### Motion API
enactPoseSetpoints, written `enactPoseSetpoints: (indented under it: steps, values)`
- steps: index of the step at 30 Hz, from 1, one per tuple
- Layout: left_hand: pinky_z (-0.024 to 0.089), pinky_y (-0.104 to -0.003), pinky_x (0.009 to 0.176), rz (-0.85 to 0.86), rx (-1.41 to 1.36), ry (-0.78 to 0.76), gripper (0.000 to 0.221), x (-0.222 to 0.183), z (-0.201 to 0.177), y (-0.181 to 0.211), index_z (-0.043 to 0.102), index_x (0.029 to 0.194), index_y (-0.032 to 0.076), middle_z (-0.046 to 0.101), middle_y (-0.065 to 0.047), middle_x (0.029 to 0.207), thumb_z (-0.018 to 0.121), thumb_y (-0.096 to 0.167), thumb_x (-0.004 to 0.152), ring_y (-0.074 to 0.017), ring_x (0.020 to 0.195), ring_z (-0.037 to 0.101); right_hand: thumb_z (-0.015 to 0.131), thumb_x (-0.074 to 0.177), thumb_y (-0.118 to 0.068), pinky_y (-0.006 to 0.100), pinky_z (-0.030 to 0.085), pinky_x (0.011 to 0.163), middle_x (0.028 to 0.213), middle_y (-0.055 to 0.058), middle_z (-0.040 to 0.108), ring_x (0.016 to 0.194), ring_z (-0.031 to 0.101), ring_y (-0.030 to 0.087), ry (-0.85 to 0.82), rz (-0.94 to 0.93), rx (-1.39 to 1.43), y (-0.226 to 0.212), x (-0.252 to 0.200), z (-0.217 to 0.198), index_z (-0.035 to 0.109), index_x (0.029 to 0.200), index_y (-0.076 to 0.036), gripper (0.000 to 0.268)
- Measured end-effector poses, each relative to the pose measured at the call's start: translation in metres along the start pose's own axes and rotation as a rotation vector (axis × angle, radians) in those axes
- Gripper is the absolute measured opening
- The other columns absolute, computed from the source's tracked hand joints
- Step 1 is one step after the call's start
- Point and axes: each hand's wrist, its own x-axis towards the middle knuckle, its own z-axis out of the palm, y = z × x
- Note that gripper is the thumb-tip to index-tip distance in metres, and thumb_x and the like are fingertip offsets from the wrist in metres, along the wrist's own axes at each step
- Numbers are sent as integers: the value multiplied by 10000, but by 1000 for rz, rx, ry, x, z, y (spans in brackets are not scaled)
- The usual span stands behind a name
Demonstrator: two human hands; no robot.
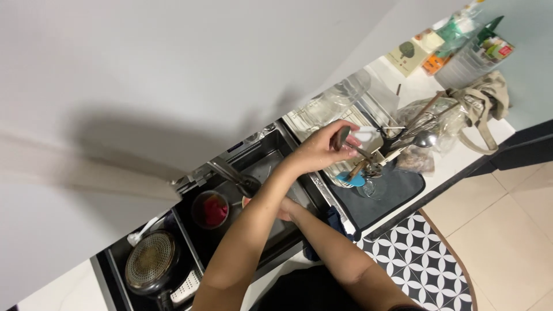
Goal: Preparing batter by adding eggs, vanilla extract, and butter to flour, then using a stand mixer and washing up.
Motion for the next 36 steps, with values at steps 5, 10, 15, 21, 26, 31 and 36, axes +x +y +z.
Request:
enactPoseSetpoints:
  steps: [5,10,15,21,26,31,36]
  values:
    - [556,-334,670,139,272,31,365,32,25,43,557,1271,100,743,-59,1035,629,-6,930,-171,846,715,594,987,-424,371,471,1060,1372,72,653,1271,595,205,4,0,140,-17,-19,14,587,1370,-73,520]
    - [533,-423,661,176,500,-37,272,83,54,33,506,1160,9,712,-158,923,583,-55,907,-288,811,730,573,1015,-420,370,468,1065,1359,76,650,1263,594,207,-77,-47,224,-30,-31,10,585,1356,-68,490]
    - [569,-465,697,67,714,-201,190,118,92,10,475,1096,-67,682,-223,861,513,-70,910,-353,794,737,552,1044,-415,370,464,1070,1345,81,648,1255,594,210,-163,-83,291,-34,-34,2,584,1342,-62,463]
    - [577,-457,776,254,832,-257,248,110,98,24,495,1068,-70,691,-230,885,592,-30,843,-375,889,731,526,1078,-409,369,460,1077,1329,86,645,1245,593,212,-280,-91,344,-27,-38,7,581,1325,-55,436]
    - [571,-344,783,4,529,-294,195,102,67,29,565,1007,13,689,-126,952,656,-19,837,-255,953,716,505,1106,-405,369,456,1082,1316,90,642,1237,592,214,-369,-93,379,-31,-84,-16,580,1311,-49,417]
    - [563,-363,757,62,481,-118,186,93,57,42,603,999,46,697,-120,952,637,-42,838,-264,916,727,484,1135,-400,368,453,1088,1303,95,640,1229,592,216,-459,-137,440,-31,-69,-1,578,1297,-43,403]
    - [581,-421,734,216,579,67,288,104,75,38,551,1074,5,698,-180,942,697,43,830,-339,878,731,462,1163,-394,368,449,1093,1290,99,637,1220,591,218,-537,-176,513,-35,-36,-1,577,1282,-37,393]
